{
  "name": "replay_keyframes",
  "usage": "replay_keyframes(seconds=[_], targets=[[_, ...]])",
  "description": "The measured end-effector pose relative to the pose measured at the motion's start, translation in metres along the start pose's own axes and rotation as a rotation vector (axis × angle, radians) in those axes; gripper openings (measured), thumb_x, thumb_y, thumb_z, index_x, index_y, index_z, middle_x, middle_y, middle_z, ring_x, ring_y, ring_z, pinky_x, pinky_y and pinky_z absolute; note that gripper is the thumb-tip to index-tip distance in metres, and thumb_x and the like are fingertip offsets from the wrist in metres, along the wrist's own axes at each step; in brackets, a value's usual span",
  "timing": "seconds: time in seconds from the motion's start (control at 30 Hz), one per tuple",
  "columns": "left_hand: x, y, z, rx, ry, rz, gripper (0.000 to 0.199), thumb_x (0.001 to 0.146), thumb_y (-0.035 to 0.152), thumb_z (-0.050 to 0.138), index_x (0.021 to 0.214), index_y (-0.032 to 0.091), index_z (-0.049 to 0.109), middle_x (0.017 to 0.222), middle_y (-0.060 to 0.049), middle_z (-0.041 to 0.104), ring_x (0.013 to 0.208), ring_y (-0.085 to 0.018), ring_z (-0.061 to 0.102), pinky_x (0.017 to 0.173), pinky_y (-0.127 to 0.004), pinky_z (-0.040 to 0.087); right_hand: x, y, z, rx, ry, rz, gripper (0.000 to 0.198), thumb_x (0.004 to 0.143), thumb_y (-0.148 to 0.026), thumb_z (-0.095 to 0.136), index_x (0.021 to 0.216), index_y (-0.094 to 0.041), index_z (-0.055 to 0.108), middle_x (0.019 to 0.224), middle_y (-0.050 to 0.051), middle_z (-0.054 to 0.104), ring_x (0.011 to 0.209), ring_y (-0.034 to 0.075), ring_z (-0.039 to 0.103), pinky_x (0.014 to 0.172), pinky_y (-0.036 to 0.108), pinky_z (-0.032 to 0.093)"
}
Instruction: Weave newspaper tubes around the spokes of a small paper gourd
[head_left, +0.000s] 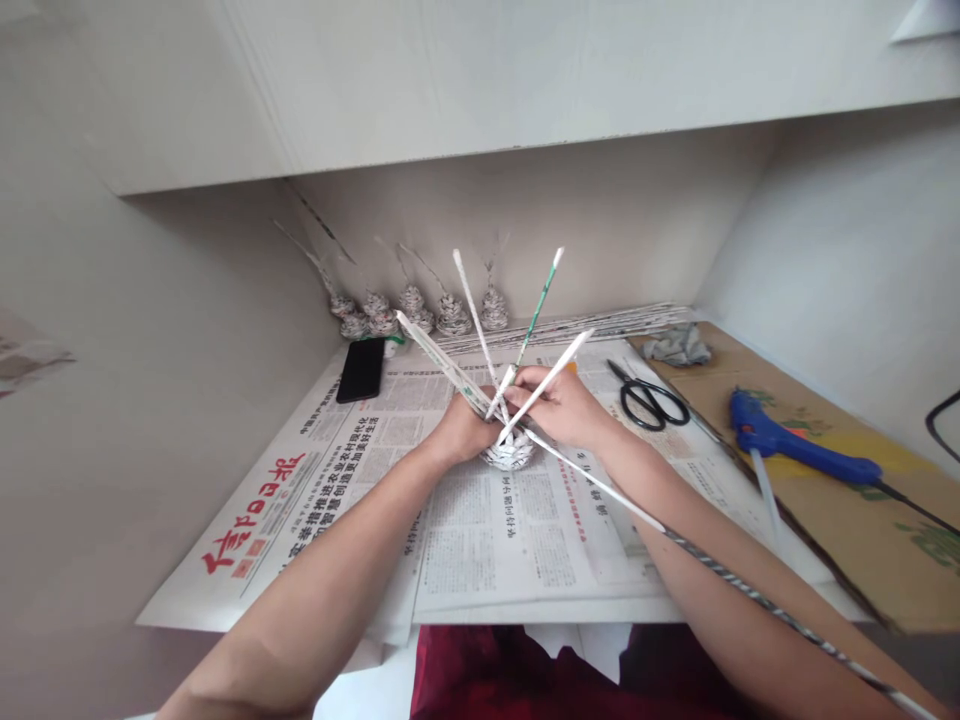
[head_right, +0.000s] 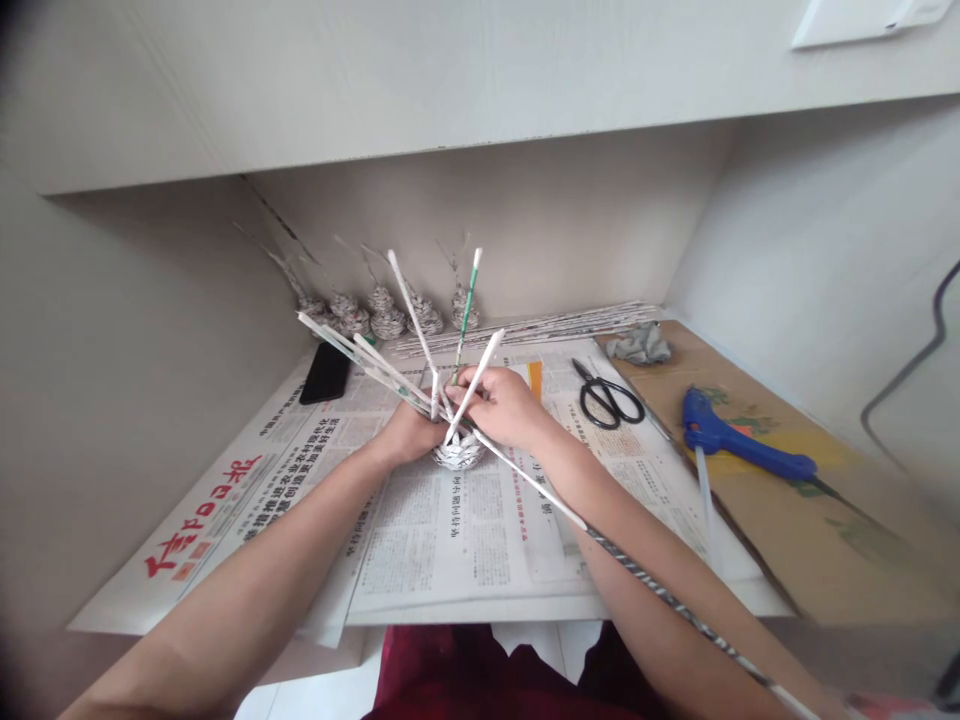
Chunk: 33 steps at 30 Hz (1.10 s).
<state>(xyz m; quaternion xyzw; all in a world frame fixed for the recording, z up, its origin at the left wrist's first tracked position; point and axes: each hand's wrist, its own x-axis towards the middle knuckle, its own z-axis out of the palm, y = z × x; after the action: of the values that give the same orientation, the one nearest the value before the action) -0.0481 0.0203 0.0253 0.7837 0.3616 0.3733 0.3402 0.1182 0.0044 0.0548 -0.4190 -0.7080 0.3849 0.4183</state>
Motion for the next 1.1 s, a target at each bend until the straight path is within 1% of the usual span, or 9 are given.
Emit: replay_keyframes(seconds=[0.13, 0.23, 0.3, 0.4, 0.53, 0.6, 0.67, 0.8, 1.1], targets=[[-0.001, -0.001, -0.001, 0.074, 0.025, 0.036, 0.013, 0.071, 0.017, 0.068, 0.083, 0.014, 0.068, 0.083, -0.005, 0.071, 0.074, -0.017, 0.065, 0.071, -0.029, 0.053, 0.001, -0.002, 0.0, 0.09, 0.009, 0.038, 0.018, 0.08, -0.038, 0.063, 0.082, -0.021, 0.069, 0.07, 0.0, 0.067, 0.064, 0.015, 0.061, 0.064, 0.028, 0.049], [-0.001, -0.001, -0.002, 0.104, 0.074, 0.075, 0.012, 0.071, 0.015, 0.067, 0.083, 0.015, 0.069, 0.082, -0.004, 0.071, 0.075, -0.017, 0.065, 0.073, -0.03, 0.053, 0.005, 0.001, -0.002, 0.15, 0.118, 0.036, 0.017, 0.078, -0.037, 0.066, 0.085, -0.022, 0.068, 0.08, 0.002, 0.069, 0.073, 0.016, 0.063, 0.069, 0.029, 0.052], [0.0, -0.001, -0.002, 0.135, 0.129, 0.11, 0.01, 0.072, 0.014, 0.065, 0.081, 0.015, 0.069, 0.082, -0.004, 0.071, 0.077, -0.018, 0.066, 0.076, -0.031, 0.053, 0.007, 0.007, -0.005, 0.123, 0.193, 0.038, 0.019, 0.076, -0.035, 0.07, 0.088, -0.022, 0.067, 0.089, 0.003, 0.07, 0.081, 0.016, 0.064, 0.075, 0.03, 0.052], [0.001, -0.001, -0.003, 0.169, 0.209, 0.161, 0.01, 0.072, 0.011, 0.062, 0.078, 0.017, 0.069, 0.083, -0.004, 0.07, 0.079, -0.018, 0.065, 0.08, -0.033, 0.053, 0.011, 0.019, -0.01, 0.079, 0.256, 0.146, 0.027, 0.07, -0.034, 0.076, 0.092, -0.021, 0.064, 0.094, 0.005, 0.07, 0.083, 0.017, 0.065, 0.076, 0.031, 0.053], [0.002, -0.004, -0.004, 0.201, 0.262, 0.187, 0.011, 0.072, 0.009, 0.061, 0.075, 0.018, 0.067, 0.083, -0.004, 0.07, 0.084, -0.019, 0.064, 0.084, -0.035, 0.052, 0.011, 0.022, -0.012, 0.122, 0.172, 0.333, 0.022, 0.072, -0.034, 0.075, 0.084, -0.02, 0.063, 0.082, 0.006, 0.072, 0.07, 0.017, 0.066, 0.064, 0.029, 0.052], [0.001, -0.007, -0.004, 0.209, 0.278, 0.188, 0.012, 0.071, 0.008, 0.061, 0.074, 0.018, 0.066, 0.082, -0.004, 0.069, 0.085, -0.019, 0.064, 0.084, -0.035, 0.052, 0.01, 0.019, -0.011, 0.11, 0.127, 0.391, 0.019, 0.071, -0.032, 0.076, 0.079, -0.019, 0.064, 0.073, 0.004, 0.071, 0.062, 0.015, 0.064, 0.058, 0.027, 0.05], [0.001, -0.009, -0.004, 0.213, 0.293, 0.174, 0.011, 0.071, 0.008, 0.061, 0.073, 0.018, 0.065, 0.081, -0.004, 0.068, 0.085, -0.02, 0.064, 0.083, -0.035, 0.052, 0.01, 0.016, -0.009, 0.091, 0.128, 0.417, 0.016, 0.07, -0.03, 0.075, 0.074, -0.019, 0.064, 0.065, 0.001, 0.069, 0.055, 0.014, 0.061, 0.053, 0.026, 0.047], [0.001, -0.01, -0.003, 0.212, 0.305, 0.136, 0.012, 0.071, 0.008, 0.061, 0.073, 0.019, 0.066, 0.079, -0.004, 0.068, 0.086, -0.021, 0.064, 0.082, -0.035, 0.052, 0.01, 0.018, -0.008, 0.104, 0.135, 0.405, 0.013, 0.067, -0.025, 0.074, 0.07, -0.019, 0.063, 0.059, -0.001, 0.067, 0.052, 0.013, 0.059, 0.05, 0.024, 0.045], [0.002, -0.008, -0.003, 0.207, 0.32, 0.14, 0.016, 0.07, 0.006, 0.06, 0.074, 0.02, 0.068, 0.083, -0.003, 0.069, 0.083, -0.019, 0.064, 0.081, -0.034, 0.052, 0.013, 0.034, -0.008, -0.022, 0.155, 0.231, 0.017, 0.066, -0.03, 0.072, 0.074, -0.02, 0.062, 0.065, 0.0, 0.067, 0.058, 0.014, 0.062, 0.053, 0.024, 0.046]])
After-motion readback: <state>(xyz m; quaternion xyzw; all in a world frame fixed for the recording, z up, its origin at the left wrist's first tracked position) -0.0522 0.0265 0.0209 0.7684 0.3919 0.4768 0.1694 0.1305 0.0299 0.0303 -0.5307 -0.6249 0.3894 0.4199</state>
